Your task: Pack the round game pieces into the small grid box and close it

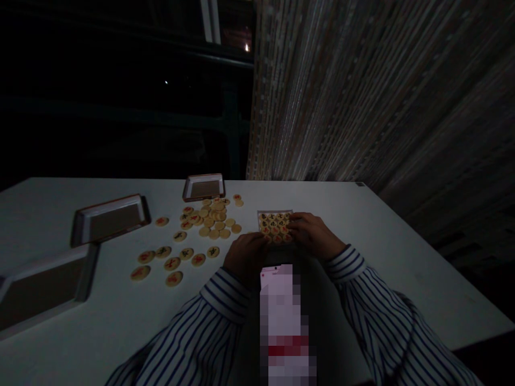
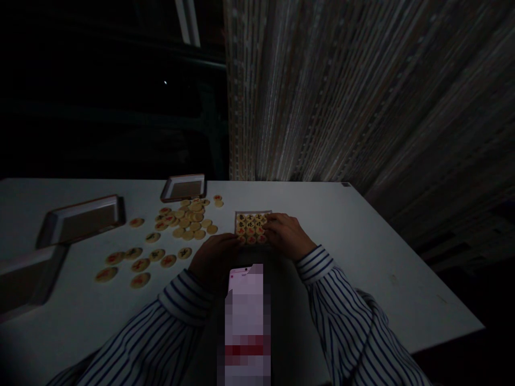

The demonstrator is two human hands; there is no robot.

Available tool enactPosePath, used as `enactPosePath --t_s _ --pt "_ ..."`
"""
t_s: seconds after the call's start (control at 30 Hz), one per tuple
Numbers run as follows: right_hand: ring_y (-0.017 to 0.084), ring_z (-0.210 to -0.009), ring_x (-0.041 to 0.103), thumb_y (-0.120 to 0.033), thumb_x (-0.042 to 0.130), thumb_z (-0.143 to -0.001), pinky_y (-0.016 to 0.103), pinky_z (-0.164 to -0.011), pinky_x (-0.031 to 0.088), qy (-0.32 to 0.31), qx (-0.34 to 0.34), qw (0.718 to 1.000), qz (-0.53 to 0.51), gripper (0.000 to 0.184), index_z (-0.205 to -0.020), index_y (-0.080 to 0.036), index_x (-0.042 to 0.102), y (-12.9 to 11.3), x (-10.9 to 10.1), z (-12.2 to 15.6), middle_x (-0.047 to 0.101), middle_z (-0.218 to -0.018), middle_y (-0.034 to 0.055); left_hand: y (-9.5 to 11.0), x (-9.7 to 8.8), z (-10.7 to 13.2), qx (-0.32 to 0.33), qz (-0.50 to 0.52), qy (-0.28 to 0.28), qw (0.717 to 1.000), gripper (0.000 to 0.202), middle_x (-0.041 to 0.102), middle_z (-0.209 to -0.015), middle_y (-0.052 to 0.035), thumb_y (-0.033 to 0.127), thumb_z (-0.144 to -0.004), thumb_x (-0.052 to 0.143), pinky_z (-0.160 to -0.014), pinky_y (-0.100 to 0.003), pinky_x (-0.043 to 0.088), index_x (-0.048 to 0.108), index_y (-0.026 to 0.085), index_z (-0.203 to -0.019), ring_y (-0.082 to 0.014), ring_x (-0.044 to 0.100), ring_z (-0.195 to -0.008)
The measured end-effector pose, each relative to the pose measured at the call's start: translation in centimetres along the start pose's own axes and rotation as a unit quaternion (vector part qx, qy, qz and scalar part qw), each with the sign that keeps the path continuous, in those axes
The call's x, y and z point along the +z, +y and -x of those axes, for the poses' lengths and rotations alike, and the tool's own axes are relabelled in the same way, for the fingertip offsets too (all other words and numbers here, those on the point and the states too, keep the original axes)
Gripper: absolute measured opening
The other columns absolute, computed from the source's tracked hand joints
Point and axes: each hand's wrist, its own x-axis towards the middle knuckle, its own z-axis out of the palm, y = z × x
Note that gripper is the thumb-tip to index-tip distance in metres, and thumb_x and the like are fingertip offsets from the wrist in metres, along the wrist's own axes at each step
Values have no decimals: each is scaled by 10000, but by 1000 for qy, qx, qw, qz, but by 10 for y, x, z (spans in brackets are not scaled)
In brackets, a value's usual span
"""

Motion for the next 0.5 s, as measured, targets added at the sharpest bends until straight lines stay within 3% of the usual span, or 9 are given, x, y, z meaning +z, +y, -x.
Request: enactPosePath --t_s 0.5 --pt "236 -1109 449 -198 518 -794 441 -867 397 -35 -5 999 32 329 -1116 -246 570 7 14 1 483 -1240 101 -1 2 1 5 2 6 1000 231 656 -921 -86 284 -824 467 -709 -338 498 633 179 -948 -190 602 -849"
